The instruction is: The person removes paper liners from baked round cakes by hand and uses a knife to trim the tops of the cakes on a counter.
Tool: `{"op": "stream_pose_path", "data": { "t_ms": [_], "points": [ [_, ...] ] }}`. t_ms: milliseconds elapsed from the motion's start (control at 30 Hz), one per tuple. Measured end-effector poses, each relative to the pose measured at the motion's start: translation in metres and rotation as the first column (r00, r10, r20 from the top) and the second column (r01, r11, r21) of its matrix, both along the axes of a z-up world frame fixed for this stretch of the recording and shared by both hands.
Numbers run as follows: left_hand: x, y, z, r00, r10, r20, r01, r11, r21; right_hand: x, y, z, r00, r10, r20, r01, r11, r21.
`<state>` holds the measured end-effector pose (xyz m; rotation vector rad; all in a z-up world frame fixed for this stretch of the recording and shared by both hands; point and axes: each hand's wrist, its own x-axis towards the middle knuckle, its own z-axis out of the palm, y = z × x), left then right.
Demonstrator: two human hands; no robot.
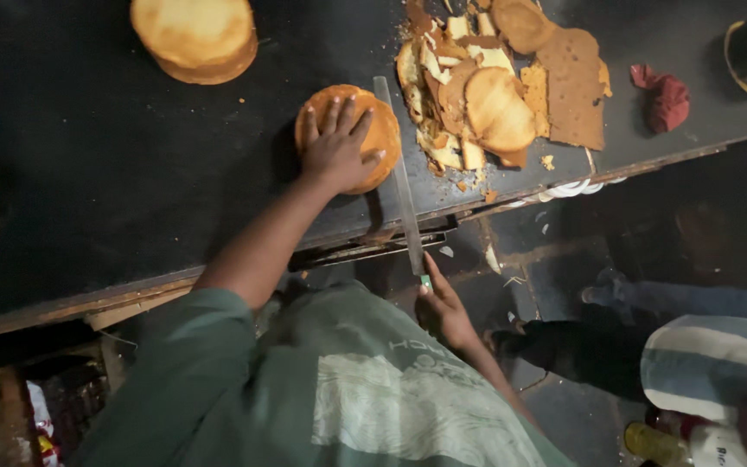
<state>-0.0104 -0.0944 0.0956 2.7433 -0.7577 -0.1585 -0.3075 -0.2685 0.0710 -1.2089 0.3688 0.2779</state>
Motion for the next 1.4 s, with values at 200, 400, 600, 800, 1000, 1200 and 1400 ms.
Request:
{"op": "stream_pose_path", "data": {
  "t_ms": [200, 400, 600, 800, 1000, 1200, 1400],
  "points": [
    [-0.001, 0.0, 0.001, 1.0, 0.012, 0.005, -0.012, 1.0, -0.015, 0.072, 0.006, -0.017, 0.994, -0.038, 0.099, 0.034, 0.998, 0.045],
    [0.001, 0.002, 0.005, 1.0, -0.01, -0.005, 0.01, 1.0, 0.013, 0.048, 0.004, -0.009, 0.995, 0.011, 0.1, -0.003, 0.997, -0.078],
    [0.008, 0.0, -0.023, 1.0, 0.012, -0.017, -0.014, 0.996, -0.083, 0.017, -0.004, 0.003, 0.993, 0.02, -0.114, -0.042, 0.98, -0.196],
    [0.011, 0.043, -0.092, 0.934, 0.357, -0.032, -0.208, 0.467, -0.859, 0.101, 0.006, -0.01, 0.998, 0.007, 0.059, 0.002, 0.99, -0.138],
    [-0.011, 0.046, -0.103, 0.962, 0.245, 0.118, -0.017, 0.486, -0.874, 0.035, 0.005, -0.002, 0.997, 0.07, 0.042, -0.064, 0.99, -0.127],
    [-0.014, 0.046, -0.09, 0.965, 0.236, 0.114, -0.024, 0.513, -0.858, 0.06, 0.007, 0.004, 0.996, 0.08, 0.032, -0.074, 0.985, -0.158],
    [-0.015, 0.049, -0.09, 0.971, 0.218, 0.1, -0.027, 0.512, -0.859, 0.091, 0.015, -0.007, 0.996, 0.061, 0.062, -0.049, 0.982, -0.181]
  ]
}}
